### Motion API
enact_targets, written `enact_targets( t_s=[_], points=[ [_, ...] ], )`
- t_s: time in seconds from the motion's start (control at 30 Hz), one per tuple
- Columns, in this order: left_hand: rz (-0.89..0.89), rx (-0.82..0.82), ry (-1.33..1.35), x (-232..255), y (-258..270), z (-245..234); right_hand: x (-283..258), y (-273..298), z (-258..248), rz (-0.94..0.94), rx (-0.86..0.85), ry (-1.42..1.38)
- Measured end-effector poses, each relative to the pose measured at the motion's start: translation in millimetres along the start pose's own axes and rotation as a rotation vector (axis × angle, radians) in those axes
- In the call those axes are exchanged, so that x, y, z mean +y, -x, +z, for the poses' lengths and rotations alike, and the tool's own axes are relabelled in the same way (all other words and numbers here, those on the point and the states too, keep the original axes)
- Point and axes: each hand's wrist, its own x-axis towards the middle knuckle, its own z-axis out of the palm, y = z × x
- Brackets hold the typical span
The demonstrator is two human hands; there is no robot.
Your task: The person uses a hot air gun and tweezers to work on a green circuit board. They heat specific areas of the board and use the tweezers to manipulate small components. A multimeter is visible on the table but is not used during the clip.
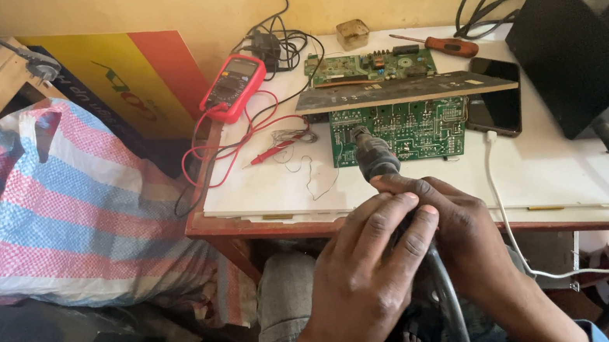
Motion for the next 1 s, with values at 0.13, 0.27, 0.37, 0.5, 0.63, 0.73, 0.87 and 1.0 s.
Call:
enact_targets(
  t_s=[0.13, 0.27, 0.37, 0.5, 0.63, 0.73, 0.87, 1.0],
  points=[
    [0.001, -0.004, 0.082, -7, 2, 1, -1, 0, -3, -0.054, -0.026, 0.051],
    [0.003, 0.069, 0.071, -9, 11, 2, -9, 1, -9, -0.059, -0.109, 0.248],
    [0.010, 0.141, 0.127, -14, 17, 2, -9, -2, -19, -0.108, -0.143, 0.467],
    [0.021, 0.206, 0.173, -22, 24, 3, 1, -15, -36, -0.211, 0.017, 0.631],
    [0.030, 0.199, 0.196, -22, 28, 5, 32, -48, -50, -0.327, 0.164, 0.887],
    [0.033, 0.203, 0.234, -23, 30, 6, 60, -75, -56, -0.291, 0.163, 1.211],
    [0.044, 0.219, 0.205, -30, 31, 10, 77, -99, -59, -0.410, 0.211, 1.109],
    [0.076, 0.249, 0.192, -41, 22, 13, 87, -112, -64, -0.489, 0.289, 1.030]
  ],
)
